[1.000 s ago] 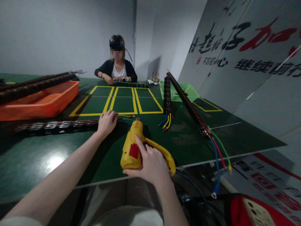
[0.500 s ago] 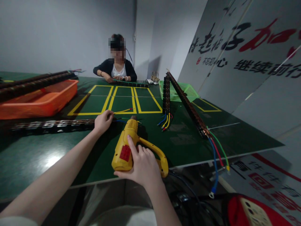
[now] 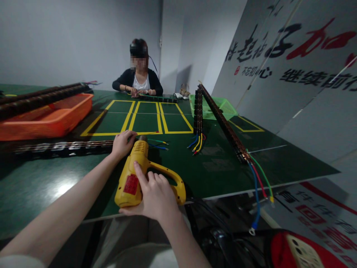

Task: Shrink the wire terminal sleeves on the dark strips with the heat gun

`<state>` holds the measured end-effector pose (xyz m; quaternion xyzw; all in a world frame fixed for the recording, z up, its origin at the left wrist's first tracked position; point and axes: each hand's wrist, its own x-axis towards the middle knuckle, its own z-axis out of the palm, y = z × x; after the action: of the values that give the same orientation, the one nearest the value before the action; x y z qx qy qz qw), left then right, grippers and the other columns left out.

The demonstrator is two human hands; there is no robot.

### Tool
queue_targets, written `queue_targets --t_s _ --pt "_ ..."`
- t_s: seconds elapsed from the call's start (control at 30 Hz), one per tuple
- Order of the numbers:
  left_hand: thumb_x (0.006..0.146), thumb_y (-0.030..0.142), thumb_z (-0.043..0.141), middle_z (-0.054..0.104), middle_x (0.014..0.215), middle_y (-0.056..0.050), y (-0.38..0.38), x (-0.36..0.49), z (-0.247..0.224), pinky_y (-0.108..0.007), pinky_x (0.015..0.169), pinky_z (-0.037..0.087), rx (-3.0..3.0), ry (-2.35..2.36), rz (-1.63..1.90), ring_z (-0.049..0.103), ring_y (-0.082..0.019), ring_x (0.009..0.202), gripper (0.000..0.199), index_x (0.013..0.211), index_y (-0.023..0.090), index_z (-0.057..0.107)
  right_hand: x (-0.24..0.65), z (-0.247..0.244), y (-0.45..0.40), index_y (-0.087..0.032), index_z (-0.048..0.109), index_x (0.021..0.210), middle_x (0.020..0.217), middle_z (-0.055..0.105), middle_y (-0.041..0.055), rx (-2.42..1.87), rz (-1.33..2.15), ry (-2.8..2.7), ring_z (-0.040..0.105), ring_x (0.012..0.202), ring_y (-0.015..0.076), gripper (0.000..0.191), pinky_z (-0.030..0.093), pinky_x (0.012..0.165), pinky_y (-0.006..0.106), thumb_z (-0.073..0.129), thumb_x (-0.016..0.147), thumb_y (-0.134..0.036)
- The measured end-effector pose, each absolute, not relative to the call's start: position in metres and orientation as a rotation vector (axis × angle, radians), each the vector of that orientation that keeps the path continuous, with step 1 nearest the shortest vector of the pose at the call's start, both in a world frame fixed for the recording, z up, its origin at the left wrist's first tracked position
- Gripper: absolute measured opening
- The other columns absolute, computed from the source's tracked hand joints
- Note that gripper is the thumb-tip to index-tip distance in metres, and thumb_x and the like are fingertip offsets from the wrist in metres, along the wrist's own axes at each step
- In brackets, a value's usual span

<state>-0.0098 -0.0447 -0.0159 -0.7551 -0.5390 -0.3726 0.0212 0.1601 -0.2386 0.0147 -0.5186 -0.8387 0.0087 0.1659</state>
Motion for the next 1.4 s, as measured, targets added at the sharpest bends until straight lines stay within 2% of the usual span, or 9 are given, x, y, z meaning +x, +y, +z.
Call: queue_targets --t_s 0.23,0.6,0.87,1.0,1.4 --pt "0.093 0.027 0.034 0.064 0.101 -0.005 -0.047 -0.011 -0.015 -0.034 0.080 0.040 -2.417 -1.566 -1.051 0.055 -0.022 0.099 0.026 0.099 0.023 0.059 0.163 0.016 -0.239 -0.018 0.011 0.148 0.097 0.059 0.0090 -1.456 0.053 -2.392 0.059 0.088 0.0268 0.115 0.046 0.081 0.040 0.050 0.061 -0.082" --pt "0.094 0.025 0.030 0.061 0.102 -0.006 -0.048 -0.011 -0.014 -0.034 0.082 0.040 -2.444 -1.548 -1.018 0.054 -0.022 0.097 0.028 0.100 0.022 0.057 0.192 0.019 -0.242 -0.019 0.014 0.148 0.101 0.059 0.0089 -1.519 0.138 -2.364 0.058 0.092 0.0266 0.113 0.046 0.085 0.042 0.060 0.060 -0.074" --pt "0.094 0.024 0.032 0.062 0.100 -0.006 -0.047 -0.012 -0.015 -0.033 0.079 0.041 -2.438 -1.563 -1.037 0.055 -0.022 0.095 0.025 0.099 0.022 0.056 0.209 0.011 -0.251 -0.017 0.017 0.147 0.106 0.061 0.0121 -1.618 -0.019 -2.246 0.059 0.097 0.0287 0.116 0.047 0.086 0.043 0.068 0.058 -0.070" --pt "0.094 0.024 0.033 0.062 0.100 -0.005 -0.046 -0.009 -0.016 -0.033 0.081 0.042 -2.456 -1.543 -1.039 0.055 -0.022 0.096 0.023 0.098 0.022 0.056 0.207 0.009 -0.255 -0.017 0.015 0.148 0.101 0.062 0.0111 -1.621 -0.062 -2.216 0.060 0.090 0.0283 0.115 0.048 0.081 0.043 0.066 0.059 -0.070" --pt "0.094 0.027 0.032 0.060 0.097 -0.007 -0.047 -0.001 -0.015 -0.032 0.080 0.044 -2.552 -1.449 -1.068 0.055 -0.021 0.094 0.026 0.099 0.021 0.057 0.158 0.015 -0.248 -0.018 0.014 0.148 0.097 0.060 0.0097 -1.541 0.040 -2.331 0.058 0.089 0.0284 0.121 0.047 0.081 0.043 0.062 0.055 -0.077"
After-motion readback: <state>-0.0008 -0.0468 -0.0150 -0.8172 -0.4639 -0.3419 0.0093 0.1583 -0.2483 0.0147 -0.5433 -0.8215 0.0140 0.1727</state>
